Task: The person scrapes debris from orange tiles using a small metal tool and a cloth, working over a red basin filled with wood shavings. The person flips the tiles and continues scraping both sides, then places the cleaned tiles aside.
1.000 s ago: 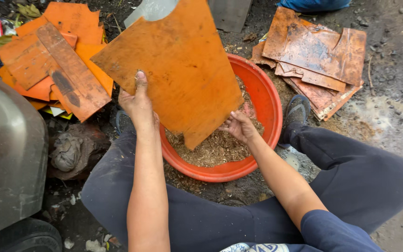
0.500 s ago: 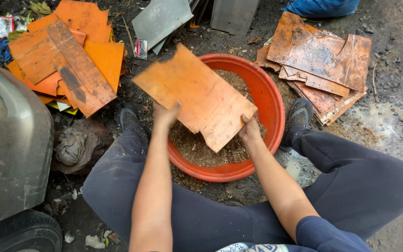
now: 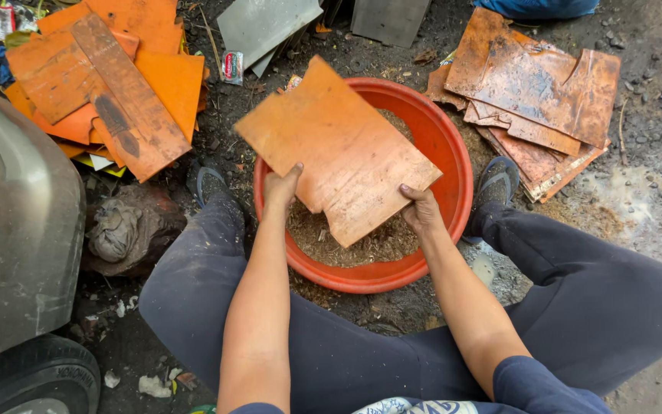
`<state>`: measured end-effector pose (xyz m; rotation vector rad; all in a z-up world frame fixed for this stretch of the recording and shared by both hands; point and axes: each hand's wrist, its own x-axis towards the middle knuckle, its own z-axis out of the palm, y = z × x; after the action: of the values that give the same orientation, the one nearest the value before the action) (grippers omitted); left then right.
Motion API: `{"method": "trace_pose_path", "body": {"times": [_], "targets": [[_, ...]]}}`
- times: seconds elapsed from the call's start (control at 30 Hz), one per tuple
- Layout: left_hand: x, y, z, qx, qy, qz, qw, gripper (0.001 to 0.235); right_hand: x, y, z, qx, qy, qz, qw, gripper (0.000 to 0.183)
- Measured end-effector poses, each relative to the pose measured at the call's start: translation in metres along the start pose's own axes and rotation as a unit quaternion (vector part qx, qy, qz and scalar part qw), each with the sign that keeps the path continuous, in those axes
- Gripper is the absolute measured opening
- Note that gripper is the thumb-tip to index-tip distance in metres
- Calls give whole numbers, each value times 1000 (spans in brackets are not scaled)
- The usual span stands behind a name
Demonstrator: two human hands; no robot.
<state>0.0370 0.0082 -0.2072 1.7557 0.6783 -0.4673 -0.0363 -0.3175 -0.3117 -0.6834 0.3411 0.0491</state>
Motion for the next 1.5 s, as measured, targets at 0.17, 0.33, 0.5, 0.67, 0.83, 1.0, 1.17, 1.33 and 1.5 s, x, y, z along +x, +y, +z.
{"method": "trace_pose_path", "body": {"times": [0.17, 0.33, 0.5, 0.67, 0.83, 1.0, 1.17, 1.33, 1.5], "targets": [[12, 0, 3, 49, 33, 133, 989, 76, -5, 2, 4, 22, 66, 46, 996, 51], [36, -29, 16, 180, 6, 29, 983, 91, -4, 9, 12, 23, 178, 64, 982, 54], [35, -41, 22, 224, -22, 44, 973, 92, -21, 10, 9, 39, 157, 68, 985, 55], [11, -24, 23, 182, -82, -15, 980, 87, -21, 5, 25, 36, 138, 43, 989, 63], [10, -20, 30, 158, -41, 21, 986, 92, -14, -17, 46, 35, 111, 7, 993, 63], [32, -25, 23, 118, 45, 110, 986, 86, -9, -32, 61, 88, 41, 17, 995, 60], [45, -39, 22, 118, 48, 76, 989, 79, -11, -13, 43, 34, 176, 68, 981, 54], [45, -53, 18, 191, 47, 72, 978, 79, -16, 24, 2, 12, 180, 116, 977, 49], [-2, 5, 5, 252, 16, 126, 959, 80, -7, 20, -7, 34, 167, 101, 980, 55]]}}
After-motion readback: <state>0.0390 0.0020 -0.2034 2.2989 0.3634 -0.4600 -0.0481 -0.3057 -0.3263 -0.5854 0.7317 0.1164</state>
